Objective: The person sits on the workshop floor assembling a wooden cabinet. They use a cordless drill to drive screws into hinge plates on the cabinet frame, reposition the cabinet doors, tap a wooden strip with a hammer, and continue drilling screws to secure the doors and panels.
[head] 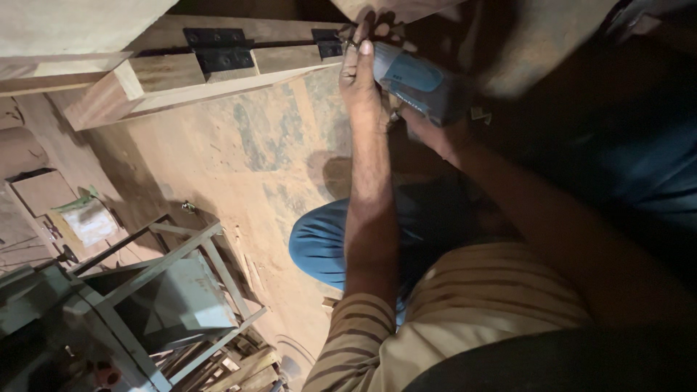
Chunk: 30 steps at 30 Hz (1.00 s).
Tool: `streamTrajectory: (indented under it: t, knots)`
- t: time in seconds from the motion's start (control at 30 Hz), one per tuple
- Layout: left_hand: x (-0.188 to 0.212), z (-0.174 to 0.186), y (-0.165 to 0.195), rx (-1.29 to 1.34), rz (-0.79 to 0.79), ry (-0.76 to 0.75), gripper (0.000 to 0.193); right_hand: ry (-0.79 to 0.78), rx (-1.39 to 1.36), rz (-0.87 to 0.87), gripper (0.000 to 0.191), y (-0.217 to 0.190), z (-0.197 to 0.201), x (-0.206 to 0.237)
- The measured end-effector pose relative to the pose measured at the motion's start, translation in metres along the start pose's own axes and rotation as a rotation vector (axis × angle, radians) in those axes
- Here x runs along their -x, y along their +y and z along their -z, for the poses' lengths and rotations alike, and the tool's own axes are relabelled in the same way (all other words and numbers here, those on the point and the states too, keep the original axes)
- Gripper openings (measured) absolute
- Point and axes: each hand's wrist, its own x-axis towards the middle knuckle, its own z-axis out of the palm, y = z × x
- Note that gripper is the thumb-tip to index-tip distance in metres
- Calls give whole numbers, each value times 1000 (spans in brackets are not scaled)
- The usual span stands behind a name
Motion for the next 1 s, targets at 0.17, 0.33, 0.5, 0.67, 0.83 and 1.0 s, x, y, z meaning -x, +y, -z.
streamTrajectory:
  t: [0.17, 0.33, 0.5, 0.67, 0.83, 1.0]
  knots:
    - [-3, 5, -6, -53, -20, 59, 46, 29, -97, 96, 39, -17, 10, -4]
    - [-3, 7, -10, -4, -12, 51, 45, 86, -73, 176, 39, -35, 22, -14]
    - [-6, 13, -17, 29, 26, 93, 39, 2, -43, 27, 42, -37, 25, -12]
    - [-12, 9, -16, -139, 8, 140, 42, 35, 55, 47, 46, -19, 23, -5]
    - [-6, -7, -6, 70, 136, 122, 51, -173, 696, 249, 48, -3, 19, -9]
    - [-6, -15, -3, 6, 144, 176, 52, 60, -287, -276, 50, -11, 13, -7]
